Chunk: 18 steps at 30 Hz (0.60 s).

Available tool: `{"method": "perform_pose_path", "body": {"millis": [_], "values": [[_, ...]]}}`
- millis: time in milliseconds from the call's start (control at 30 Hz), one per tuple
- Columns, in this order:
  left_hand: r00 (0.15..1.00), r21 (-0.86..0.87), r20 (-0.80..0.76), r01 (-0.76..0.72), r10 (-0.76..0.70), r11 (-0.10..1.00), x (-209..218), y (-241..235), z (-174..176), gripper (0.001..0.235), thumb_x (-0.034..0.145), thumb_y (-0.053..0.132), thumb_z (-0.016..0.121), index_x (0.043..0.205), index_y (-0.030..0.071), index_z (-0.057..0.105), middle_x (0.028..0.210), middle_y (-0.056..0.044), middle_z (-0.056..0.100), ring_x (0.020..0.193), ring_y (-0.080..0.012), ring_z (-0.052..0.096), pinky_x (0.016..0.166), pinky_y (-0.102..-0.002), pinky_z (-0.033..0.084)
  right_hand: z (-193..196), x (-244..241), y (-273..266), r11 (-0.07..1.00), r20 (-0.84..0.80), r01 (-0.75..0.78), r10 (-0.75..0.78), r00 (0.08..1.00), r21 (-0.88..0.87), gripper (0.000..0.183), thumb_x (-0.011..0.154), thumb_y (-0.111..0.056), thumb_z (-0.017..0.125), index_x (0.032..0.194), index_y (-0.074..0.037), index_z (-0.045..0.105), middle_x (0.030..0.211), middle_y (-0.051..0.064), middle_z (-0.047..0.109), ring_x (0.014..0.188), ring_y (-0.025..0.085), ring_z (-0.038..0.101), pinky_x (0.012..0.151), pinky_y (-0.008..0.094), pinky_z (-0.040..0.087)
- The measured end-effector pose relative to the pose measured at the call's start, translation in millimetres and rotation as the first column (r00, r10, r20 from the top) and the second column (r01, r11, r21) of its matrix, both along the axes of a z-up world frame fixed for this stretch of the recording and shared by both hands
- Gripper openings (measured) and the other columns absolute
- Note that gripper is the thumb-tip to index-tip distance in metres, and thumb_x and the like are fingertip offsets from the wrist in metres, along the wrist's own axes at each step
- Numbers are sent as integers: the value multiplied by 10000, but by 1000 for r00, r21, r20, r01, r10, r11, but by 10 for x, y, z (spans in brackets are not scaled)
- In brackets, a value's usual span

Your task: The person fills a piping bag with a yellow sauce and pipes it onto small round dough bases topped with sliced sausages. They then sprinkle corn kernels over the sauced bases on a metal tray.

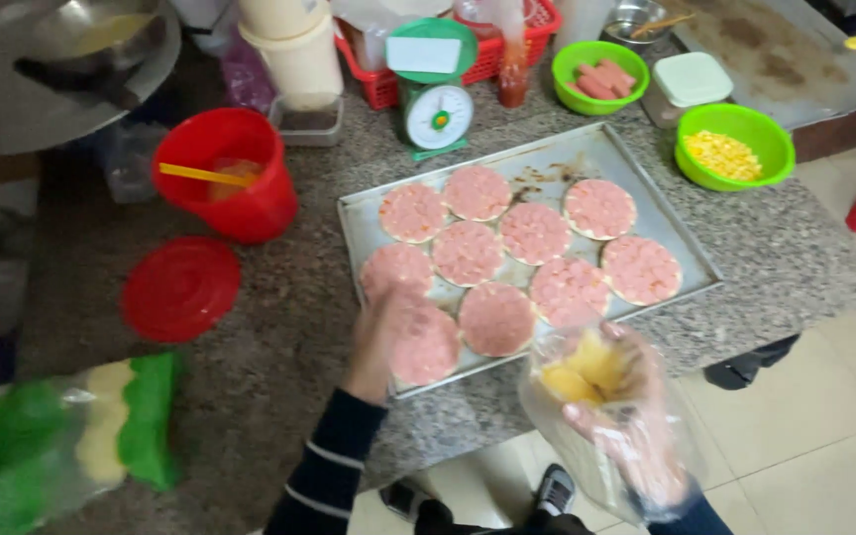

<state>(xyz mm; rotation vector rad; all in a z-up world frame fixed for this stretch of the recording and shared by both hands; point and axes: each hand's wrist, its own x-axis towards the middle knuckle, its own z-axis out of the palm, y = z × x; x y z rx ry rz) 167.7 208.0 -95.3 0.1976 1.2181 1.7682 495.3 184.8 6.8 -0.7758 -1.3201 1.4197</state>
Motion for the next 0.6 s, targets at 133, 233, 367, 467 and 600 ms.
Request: {"method": "perform_pose_path", "body": {"millis": [133, 233, 367, 467, 600], "values": [[840, -385, -166, 427, -517, 818, 1208, -53, 348, 612, 1083, 680, 492, 948, 175, 811, 814, -5, 732, 737, -106, 662, 642, -275, 495, 232, 317, 223, 984, -52, -173, 175, 983, 41, 1159, 788, -290, 1005, 1698, -106, 310, 1461, 207, 691, 1336, 344, 754, 1159, 490, 629], [740, -199, -11, 657, -672, 727, 1882, -76, 880, 730, 1040, 773, 356, 1312, 215, 741, 1246, 17, 734, 1133, -108, 642, 932, -293, 488, 231, 667, 396, 955, -58, -296, 295, 954, -6, 1322, 764, -293, 1025, 1779, -133, 194, 1564, 150, 593, 1403, 310, 677, 1214, 481, 555], [719, 198, 334, 579, -610, 791, 2418, -13, 983, 610, 1156, 488, 529, 1546, 50, 693, 1509, -94, 756, 1375, -216, 709, 1143, -373, 564, 542, 1041, 588, 931, 80, -360, 356, 931, 52, 1418, 741, -436, 1021, 1800, -130, 129, 1500, 140, 575, 1326, 264, 674, 1132, 425, 577], [838, 144, 329, 412, -436, 900, 2591, 39, 733, 362, 1161, 263, 599, 1321, -5, 781, 1352, -155, 819, 1248, -262, 760, 1118, -408, 581, 566, 1288, 769, 892, -3, -440, 443, 897, 103, 1293, 825, -413, 1006, 1761, -146, 154, 1653, 185, 504, 1445, 319, 621, 1214, 470, 544], [898, 272, 8, 422, -440, 865, 2498, 54, 679, 354, 1201, 223, 557, 1172, 3, 832, 1184, -131, 849, 1078, -210, 765, 982, -354, 567, 661, 1453, 957, 890, 27, -413, 416, 909, 191, 1143, 865, -417, 961, 1678, -110, 219, 1595, 184, 498, 1508, 320, 552, 1266, 466, 498]]}}
